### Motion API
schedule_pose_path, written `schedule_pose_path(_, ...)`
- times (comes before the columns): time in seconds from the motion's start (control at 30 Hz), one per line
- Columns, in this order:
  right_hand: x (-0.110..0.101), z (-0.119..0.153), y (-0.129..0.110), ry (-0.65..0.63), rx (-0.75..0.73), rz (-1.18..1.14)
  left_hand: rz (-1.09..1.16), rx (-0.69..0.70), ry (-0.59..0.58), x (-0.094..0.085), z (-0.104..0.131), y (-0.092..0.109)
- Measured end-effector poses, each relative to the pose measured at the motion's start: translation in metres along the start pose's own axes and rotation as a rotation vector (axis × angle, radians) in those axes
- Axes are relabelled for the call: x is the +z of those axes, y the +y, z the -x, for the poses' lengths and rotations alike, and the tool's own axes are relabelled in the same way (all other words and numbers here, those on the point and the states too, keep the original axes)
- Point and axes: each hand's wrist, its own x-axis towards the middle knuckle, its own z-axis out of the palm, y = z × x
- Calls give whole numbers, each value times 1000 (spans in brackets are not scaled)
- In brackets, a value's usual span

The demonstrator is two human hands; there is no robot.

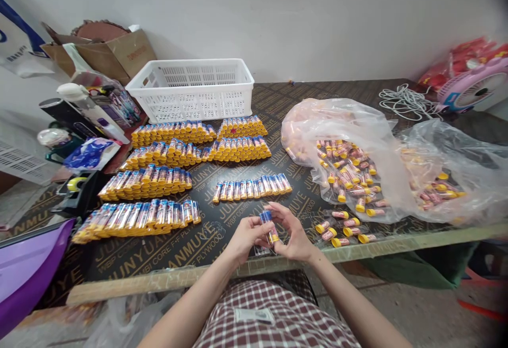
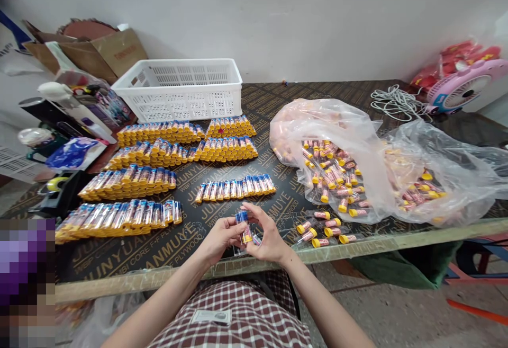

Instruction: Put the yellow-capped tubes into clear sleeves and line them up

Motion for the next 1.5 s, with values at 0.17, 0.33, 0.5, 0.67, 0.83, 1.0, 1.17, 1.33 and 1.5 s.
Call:
schedule_pose_path(0.17, -4, -11, 1, -40, -49, 135, -8, 21, 18, -9, -5, -3)
schedule_pose_path(0.33, -19, -69, 19, -56, -81, 626, -706, 224, 302, -32, -16, -16)
schedule_pose_path(0.5, -17, -116, 44, -225, 38, 930, -1331, 210, 304, -42, -19, -32)
schedule_pose_path(0.67, -25, -112, 40, -228, 83, 1041, -1321, 234, 303, -45, -23, -36)
schedule_pose_path(0.83, -91, -75, 24, -196, 479, 1257, -1301, 181, 288, -47, -27, -32)
schedule_pose_path(1.0, -149, -19, 29, -298, 783, 1322, -1326, 209, 253, -44, -26, -26)
schedule_pose_path(1.17, -158, 8, 35, -288, 820, 1369, -1291, 266, 308, -45, -24, -28)
schedule_pose_path(1.33, -156, 6, 30, -267, 748, 1303, -859, 295, 377, -51, -25, -27)
schedule_pose_path(1.5, -109, -3, 15, -20, 393, 862, -147, 131, 349, -48, -29, -18)
